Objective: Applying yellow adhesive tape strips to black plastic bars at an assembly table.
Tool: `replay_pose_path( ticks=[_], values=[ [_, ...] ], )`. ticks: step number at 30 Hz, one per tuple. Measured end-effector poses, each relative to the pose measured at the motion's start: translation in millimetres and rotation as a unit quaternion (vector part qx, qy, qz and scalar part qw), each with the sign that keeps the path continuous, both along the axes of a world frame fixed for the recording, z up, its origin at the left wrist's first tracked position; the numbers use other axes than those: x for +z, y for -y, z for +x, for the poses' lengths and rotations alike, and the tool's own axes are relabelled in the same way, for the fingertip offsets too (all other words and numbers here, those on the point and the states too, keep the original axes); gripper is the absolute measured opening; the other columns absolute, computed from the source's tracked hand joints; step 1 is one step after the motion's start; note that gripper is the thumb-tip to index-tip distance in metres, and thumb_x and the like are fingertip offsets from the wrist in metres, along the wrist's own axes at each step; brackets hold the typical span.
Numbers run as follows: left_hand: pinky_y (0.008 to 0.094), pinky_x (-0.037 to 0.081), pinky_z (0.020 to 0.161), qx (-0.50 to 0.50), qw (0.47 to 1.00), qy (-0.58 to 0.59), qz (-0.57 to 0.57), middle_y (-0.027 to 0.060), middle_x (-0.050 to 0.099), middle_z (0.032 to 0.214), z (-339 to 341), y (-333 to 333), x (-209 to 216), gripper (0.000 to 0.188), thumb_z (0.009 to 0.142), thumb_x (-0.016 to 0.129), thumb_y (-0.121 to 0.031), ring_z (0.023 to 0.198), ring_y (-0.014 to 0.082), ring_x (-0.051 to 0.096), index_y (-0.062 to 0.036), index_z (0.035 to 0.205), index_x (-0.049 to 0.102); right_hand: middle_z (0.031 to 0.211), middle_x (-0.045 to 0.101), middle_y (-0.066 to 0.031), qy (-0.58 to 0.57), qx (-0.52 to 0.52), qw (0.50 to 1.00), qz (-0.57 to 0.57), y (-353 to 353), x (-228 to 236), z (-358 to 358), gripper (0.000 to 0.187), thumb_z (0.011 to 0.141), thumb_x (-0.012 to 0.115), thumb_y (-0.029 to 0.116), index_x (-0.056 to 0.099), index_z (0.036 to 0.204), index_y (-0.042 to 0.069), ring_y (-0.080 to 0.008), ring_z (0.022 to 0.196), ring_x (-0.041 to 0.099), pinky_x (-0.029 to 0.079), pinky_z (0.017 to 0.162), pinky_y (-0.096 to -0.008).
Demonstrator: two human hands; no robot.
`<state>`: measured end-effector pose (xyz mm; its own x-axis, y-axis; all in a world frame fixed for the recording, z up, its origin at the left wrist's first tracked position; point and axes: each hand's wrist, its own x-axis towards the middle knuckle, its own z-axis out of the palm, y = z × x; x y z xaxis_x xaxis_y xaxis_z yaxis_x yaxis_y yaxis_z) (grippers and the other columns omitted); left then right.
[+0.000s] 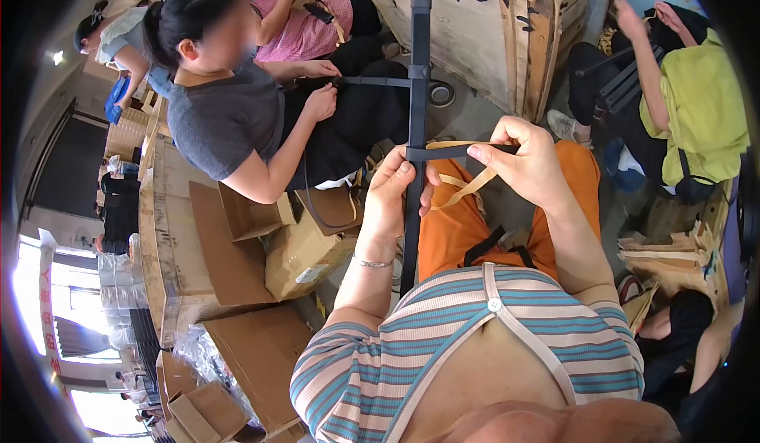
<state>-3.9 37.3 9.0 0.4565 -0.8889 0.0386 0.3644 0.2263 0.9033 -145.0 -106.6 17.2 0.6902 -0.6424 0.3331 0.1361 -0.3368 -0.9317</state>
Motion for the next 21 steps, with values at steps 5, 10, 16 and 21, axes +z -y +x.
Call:
replay_pose_path(
  ticks=[5,10,16,21],
  values=[
    [0.0205,0.034,0.037,-0.024,0.999,-0.037,-0.018,0.0095,0.050,0.067,-3,2,7,0.021,0.094,0.041,-0.023,0.043,0.0110,0.043,-0.0030,0.097,0.045,0.058,0.042,0.0022,-0.022,-0.011,1.000,-0.008,0,-5,-1,0.030,0.076,0.072,0.009,0.046,0.062,0.003,-0.0037,0.055,0.037,0.031,0.048,-0.0214],
    [0.0200,0.034,0.037,0.077,0.986,0.139,0.041,0.0048,0.046,0.060,-2,8,4,0.016,0.094,0.037,-0.018,0.042,0.0089,0.040,-0.0042,0.094,0.045,0.059,0.043,0.0019,-0.027,-0.016,0.999,-0.005,1,-9,-3,0.031,0.075,0.072,0.010,0.046,0.061,0.003,-0.0039,0.055,0.036,0.030,0.048,-0.0215],
    [0.0166,0.030,0.039,0.108,0.969,0.216,0.055,-0.0016,0.046,0.058,-2,8,2,0.010,0.093,0.041,-0.013,0.043,0.0020,0.037,-0.0040,0.092,0.045,0.090,0.056,-0.0080,-0.028,0.024,0.991,-0.130,-7,6,8,0.014,0.077,0.064,0.006,0.060,0.090,0.000,-0.0189,0.079,0.059,0.047,0.067,-0.0265],
    [0.0163,0.029,0.040,0.122,0.964,0.234,0.037,-0.0030,0.045,0.059,-5,8,-2,0.009,0.092,0.044,-0.011,0.044,0.0012,0.038,-0.0040,0.095,0.048,0.080,0.057,-0.0119,-0.018,0.069,0.985,-0.156,-19,13,31,0.010,0.079,0.061,0.009,0.059,0.085,0.000,-0.0233,0.069,0.058,0.046,0.061,-0.0291]
  ],
)
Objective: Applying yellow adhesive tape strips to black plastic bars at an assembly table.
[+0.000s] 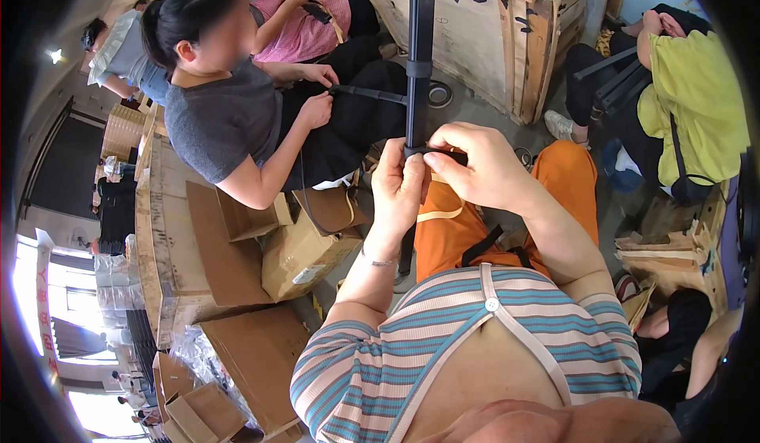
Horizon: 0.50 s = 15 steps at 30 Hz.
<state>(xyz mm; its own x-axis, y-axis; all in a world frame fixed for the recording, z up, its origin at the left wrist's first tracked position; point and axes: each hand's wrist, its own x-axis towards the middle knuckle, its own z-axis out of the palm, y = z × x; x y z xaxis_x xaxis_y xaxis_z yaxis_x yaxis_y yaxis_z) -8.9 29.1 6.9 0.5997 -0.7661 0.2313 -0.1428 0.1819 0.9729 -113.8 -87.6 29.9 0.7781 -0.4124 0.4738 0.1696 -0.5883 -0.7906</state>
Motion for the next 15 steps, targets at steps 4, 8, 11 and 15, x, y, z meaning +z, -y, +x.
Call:
replay_pose_path(
  ticks=[4,8,11,15],
  values=[
    [0.0163,0.030,0.041,0.006,1.000,-0.001,0.003,-0.0030,0.045,0.061,0,-3,1,0.010,0.093,0.043,-0.012,0.046,0.0012,0.038,-0.0040,0.095,0.048,0.071,0.057,-0.0139,-0.020,-0.011,1.000,0.008,-5,0,8,0.010,0.078,0.061,0.009,0.058,0.081,0.000,-0.0273,0.059,0.057,0.043,0.054,-0.0320],
    [0.0161,0.031,0.043,-0.011,0.999,0.004,-0.045,-0.0033,0.045,0.062,2,-4,-6,0.011,0.093,0.040,-0.013,0.049,0.0013,0.038,-0.0042,0.097,0.047,0.071,0.057,-0.0140,-0.006,-0.030,0.999,-0.016,-10,1,9,0.011,0.077,0.062,0.009,0.058,0.080,0.000,-0.0285,0.060,0.057,0.043,0.053,-0.0328],
    [0.0165,0.032,0.045,0.008,0.999,0.005,-0.048,-0.0034,0.045,0.063,-1,-4,-4,0.011,0.093,0.040,-0.013,0.051,0.0015,0.038,-0.0043,0.097,0.047,0.071,0.057,-0.0134,0.009,-0.048,0.998,-0.028,-14,5,9,0.011,0.075,0.063,0.009,0.058,0.079,0.000,-0.0294,0.060,0.057,0.043,0.053,-0.0334],
    [0.0193,0.034,0.048,0.067,0.995,0.063,-0.045,-0.0020,0.045,0.063,0,-2,-11,0.011,0.091,0.044,-0.011,0.053,0.0042,0.040,-0.0029,0.097,0.048,0.070,0.057,-0.0127,0.007,-0.084,0.996,-0.010,-22,2,13,0.010,0.074,0.063,0.008,0.057,0.079,0.000,-0.0298,0.060,0.057,0.043,0.052,-0.0337]
  ],
)
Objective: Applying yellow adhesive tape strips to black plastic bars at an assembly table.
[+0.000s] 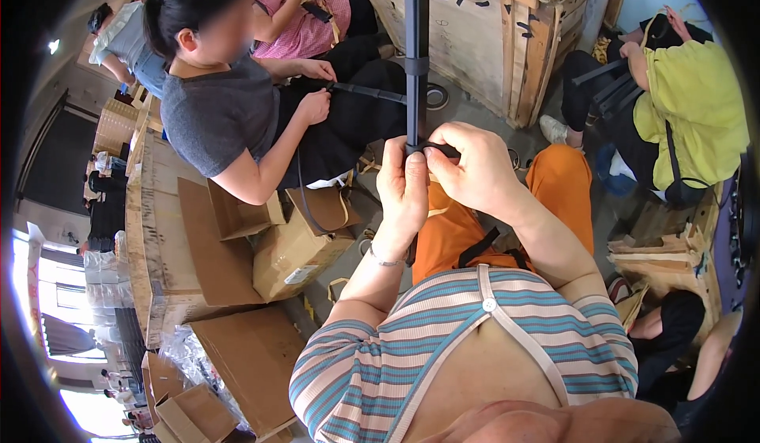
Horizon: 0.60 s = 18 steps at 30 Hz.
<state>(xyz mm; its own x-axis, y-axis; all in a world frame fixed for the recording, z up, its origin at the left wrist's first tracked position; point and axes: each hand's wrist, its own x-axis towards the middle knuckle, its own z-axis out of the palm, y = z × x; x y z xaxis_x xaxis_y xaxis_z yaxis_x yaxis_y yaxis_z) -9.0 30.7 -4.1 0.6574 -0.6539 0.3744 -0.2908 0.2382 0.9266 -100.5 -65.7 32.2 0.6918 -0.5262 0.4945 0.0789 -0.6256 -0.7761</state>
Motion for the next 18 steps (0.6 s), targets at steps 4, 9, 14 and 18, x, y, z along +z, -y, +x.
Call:
replay_pose_path(
  ticks=[4,9,14,18],
  values=[
    [0.0251,0.037,0.051,0.054,0.992,0.112,0.021,0.0037,0.047,0.065,3,-1,-12,0.013,0.087,0.052,-0.009,0.055,0.0123,0.044,-0.0010,0.097,0.051,0.068,0.058,-0.0110,0.011,-0.031,0.999,0.015,-3,-7,3,0.010,0.071,0.061,0.012,0.059,0.073,0.003,-0.0286,0.058,0.058,0.045,0.051,-0.0360],
    [0.0279,0.042,0.055,0.074,0.968,0.235,0.045,0.0085,0.053,0.069,2,-1,-7,0.012,0.086,0.053,-0.008,0.057,0.0194,0.051,-0.0017,0.096,0.052,0.063,0.058,-0.0128,0.001,-0.054,0.994,0.097,-1,-21,8,0.012,0.071,0.059,0.013,0.059,0.069,0.001,-0.0286,0.054,0.057,0.045,0.050,-0.0345],
    [0.0297,0.044,0.056,0.043,0.975,0.214,0.032,0.0108,0.055,0.071,-10,-10,-13,0.016,0.088,0.047,-0.012,0.061,0.0208,0.055,-0.0013,0.098,0.053,0.060,0.059,-0.0154,-0.104,-0.175,0.973,0.109,29,-78,32,0.014,0.071,0.057,0.015,0.062,0.070,0.001,-0.0276,0.054,0.059,0.045,0.051,-0.0353],
    [0.0248,0.041,0.050,-0.055,0.975,0.213,-0.017,0.0051,0.052,0.063,-11,1,11,0.021,0.090,0.040,-0.014,0.049,0.0156,0.049,-0.0007,0.102,0.050,0.068,0.061,-0.0157,-0.165,-0.101,0.958,0.212,43,-138,19,0.023,0.075,0.062,0.024,0.062,0.073,0.001,-0.0291,0.064,0.059,0.045,0.062,-0.0336]
  ],
)
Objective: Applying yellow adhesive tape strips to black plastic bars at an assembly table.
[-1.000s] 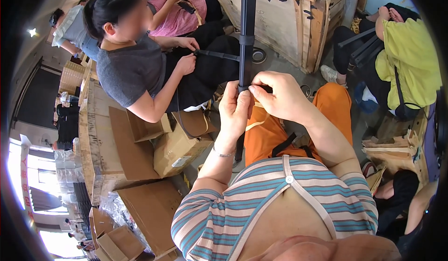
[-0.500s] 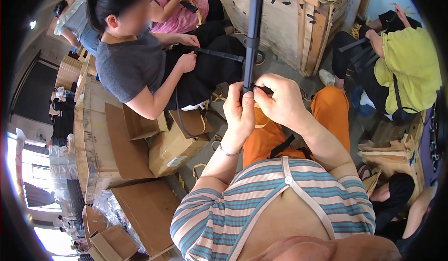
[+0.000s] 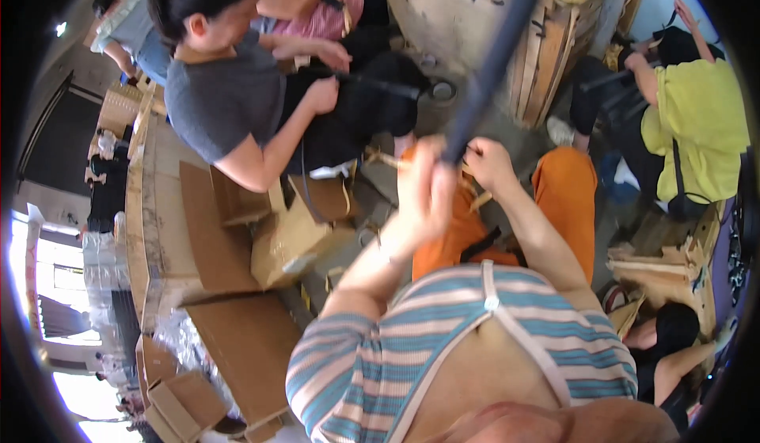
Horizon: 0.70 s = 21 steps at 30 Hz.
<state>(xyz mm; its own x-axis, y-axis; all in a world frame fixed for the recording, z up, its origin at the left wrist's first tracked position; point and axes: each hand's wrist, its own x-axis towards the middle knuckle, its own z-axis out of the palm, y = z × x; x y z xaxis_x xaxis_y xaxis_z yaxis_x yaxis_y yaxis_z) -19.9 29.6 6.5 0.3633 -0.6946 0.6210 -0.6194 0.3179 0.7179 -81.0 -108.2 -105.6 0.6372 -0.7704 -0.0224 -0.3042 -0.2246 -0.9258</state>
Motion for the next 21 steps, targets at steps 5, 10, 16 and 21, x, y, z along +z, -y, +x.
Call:
replay_pose_path(
  ticks=[5,10,16,21],
  values=[
    [0.0240,0.030,0.034,-0.167,0.858,-0.485,0.010,0.0040,0.041,0.060,14,9,4,0.035,0.093,0.037,-0.035,0.040,0.0115,0.036,-0.0010,0.094,0.045,0.063,0.059,-0.0085,0.092,-0.006,0.993,0.076,17,10,-4,0.021,0.082,0.058,0.019,0.059,0.078,-0.001,-0.0150,0.059,0.053,0.041,0.057,-0.0291],
    [0.0237,0.032,0.036,-0.183,0.837,-0.516,-0.004,0.0044,0.044,0.060,20,14,-11,0.029,0.094,0.036,-0.030,0.042,0.0120,0.040,-0.0021,0.091,0.045,0.066,0.051,0.0030,0.029,0.012,0.985,0.171,11,26,-17,0.019,0.087,0.056,0.017,0.057,0.077,0.001,-0.0051,0.060,0.041,0.035,0.056,-0.0219],
    [0.0207,0.030,0.037,-0.163,0.852,-0.496,0.021,0.0013,0.041,0.058,15,17,-9,0.029,0.092,0.048,-0.035,0.041,0.0080,0.036,-0.0064,0.085,0.046,0.062,0.052,-0.0009,0.083,0.004,0.985,0.150,14,23,-19,0.021,0.085,0.058,0.018,0.057,0.077,-0.002,-0.0074,0.058,0.042,0.037,0.055,-0.0251],
    [0.0217,0.028,0.034,-0.133,0.857,-0.497,0.035,0.0015,0.040,0.056,11,21,-18,0.025,0.092,0.048,-0.030,0.038,0.0092,0.034,-0.0068,0.084,0.046,0.062,0.052,0.0007,0.089,0.018,0.986,0.142,11,36,-22,0.021,0.085,0.058,0.018,0.057,0.078,-0.001,-0.0057,0.058,0.042,0.036,0.054,-0.0238]
  ],
)
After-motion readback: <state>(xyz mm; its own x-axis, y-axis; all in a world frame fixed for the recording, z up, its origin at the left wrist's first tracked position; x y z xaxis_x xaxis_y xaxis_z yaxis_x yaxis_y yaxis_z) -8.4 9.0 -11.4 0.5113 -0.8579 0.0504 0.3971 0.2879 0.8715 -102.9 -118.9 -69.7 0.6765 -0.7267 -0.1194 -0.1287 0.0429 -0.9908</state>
